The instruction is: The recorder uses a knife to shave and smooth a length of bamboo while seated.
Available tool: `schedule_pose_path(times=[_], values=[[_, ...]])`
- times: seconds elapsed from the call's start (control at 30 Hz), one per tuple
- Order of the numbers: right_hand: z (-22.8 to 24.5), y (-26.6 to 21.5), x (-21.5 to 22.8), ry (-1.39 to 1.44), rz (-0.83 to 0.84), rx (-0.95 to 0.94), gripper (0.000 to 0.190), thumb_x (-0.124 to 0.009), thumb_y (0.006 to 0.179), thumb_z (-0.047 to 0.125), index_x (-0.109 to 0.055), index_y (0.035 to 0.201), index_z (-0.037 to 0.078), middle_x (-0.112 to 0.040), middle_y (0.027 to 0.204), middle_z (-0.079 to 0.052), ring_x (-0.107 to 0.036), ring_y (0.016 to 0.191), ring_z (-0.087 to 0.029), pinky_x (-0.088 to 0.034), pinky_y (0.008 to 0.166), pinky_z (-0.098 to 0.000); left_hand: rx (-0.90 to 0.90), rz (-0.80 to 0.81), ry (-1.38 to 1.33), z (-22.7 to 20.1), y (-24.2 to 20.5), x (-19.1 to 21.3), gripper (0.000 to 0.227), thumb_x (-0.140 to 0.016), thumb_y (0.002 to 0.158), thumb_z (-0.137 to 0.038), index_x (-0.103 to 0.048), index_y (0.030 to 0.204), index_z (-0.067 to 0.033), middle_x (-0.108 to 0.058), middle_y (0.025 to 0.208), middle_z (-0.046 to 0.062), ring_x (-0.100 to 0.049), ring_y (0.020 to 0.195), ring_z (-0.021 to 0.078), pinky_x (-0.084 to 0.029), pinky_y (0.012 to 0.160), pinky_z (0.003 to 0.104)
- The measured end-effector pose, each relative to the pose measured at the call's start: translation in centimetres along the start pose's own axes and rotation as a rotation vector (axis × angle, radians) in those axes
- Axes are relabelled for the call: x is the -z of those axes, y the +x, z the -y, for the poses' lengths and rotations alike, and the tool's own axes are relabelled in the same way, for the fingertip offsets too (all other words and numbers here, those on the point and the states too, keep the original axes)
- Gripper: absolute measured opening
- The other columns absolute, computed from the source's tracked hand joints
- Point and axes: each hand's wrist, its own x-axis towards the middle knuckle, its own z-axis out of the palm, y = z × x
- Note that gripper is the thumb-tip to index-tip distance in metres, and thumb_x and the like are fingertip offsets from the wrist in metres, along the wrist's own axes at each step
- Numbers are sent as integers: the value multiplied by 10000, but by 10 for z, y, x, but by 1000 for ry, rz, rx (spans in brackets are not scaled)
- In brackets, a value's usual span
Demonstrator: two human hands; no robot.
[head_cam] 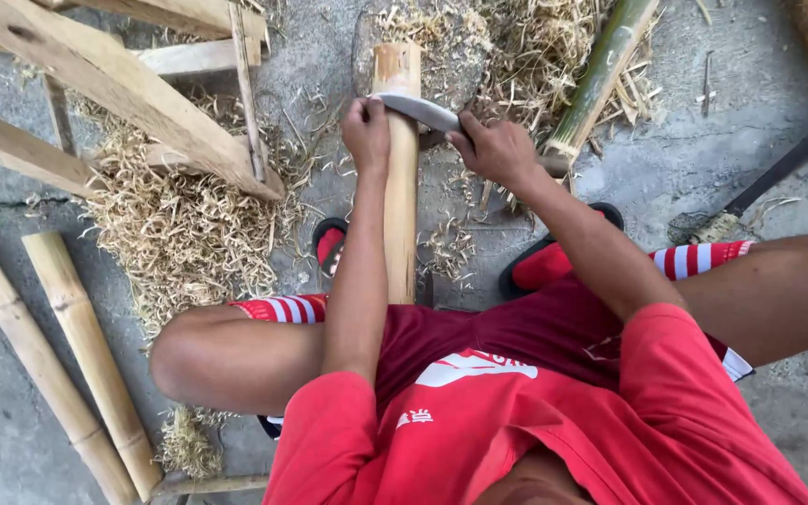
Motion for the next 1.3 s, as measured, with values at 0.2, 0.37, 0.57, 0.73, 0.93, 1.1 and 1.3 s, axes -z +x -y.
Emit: schedule_pose_path(times=[0.2, 0.37, 0.57, 0.73, 0.93, 1.1, 1.3], values=[[-18, 7, -26, 50, 53, 5, 493, -474, 1114, 505, -629, 1289, 71, -517, 486, -19, -473, 323, -161, -405, 289, -353, -73, -84, 89, 4, 2, -6, 203, -620, 965, -176, -694, 878, -9, -710, 877, 142, -666, 790, 240, -517, 714, 420], [-23, 3, -30, 151, 135, -74, 447, -443, 1113, 465, -642, 1287, 104, -527, 533, -32, -469, 349, -183, -398, 288, -365, -158, -123, 141, -13, 13, -21, 195, -618, 949, -182, -709, 919, -13, -727, 874, 166, -678, 792, 281, -521, 739, 432], [-8, -7, -28, 65, -145, -6, 466, -498, 1104, 486, -691, 1223, 79, -622, 523, -94, -576, 396, -213, -462, 375, -381, -274, -149, 108, -10, -4, -12, 207, -609, 955, -192, -699, 1018, -16, -733, 915, 166, -693, 825, 308, -524, 767, 437], [-3, 10, -26, 32, -144, -8, 477, -518, 1046, 506, -709, 1172, 88, -615, 471, -112, -597, 389, -249, -481, 373, -417, -154, -108, 123, -28, 10, -7, 210, -596, 976, -195, -686, 940, -8, -721, 855, 142, -684, 773, 287, -518, 737, 437], [-6, 4, -25, 207, 116, -169, 414, -437, 1139, 432, -660, 1200, 88, -523, 571, -52, -518, 409, -233, -482, 331, -440, -45, -48, 42, -13, 11, -13, 188, -586, 968, -151, -681, 838, -53, -700, 812, 67, -642, 703, 191, -514, 668, 378], [-9, -3, -34, 246, -33, -35, 458, -479, 1082, 446, -651, 1250, 56, -511, 407, -76, -507, 320, -214, -481, 932, -609, -63, -86, 96, -28, 3, -12, 169, -613, 949, -137, -651, 799, -69, -671, 755, 47, -620, 656, 159, -493, 623, 363], [-10, -6, -37, 229, -27, -129, 479, -492, 1079, 453, -651, 1279, 48, -586, 512, -80, -552, 358, -217, -457, 324, -425, -262, -151, 89, -13, 5, -21, 140, -631, 939, -125, -635, 841, -25, -670, 733, 110, -626, 650, 222, -471, 637, 402]])
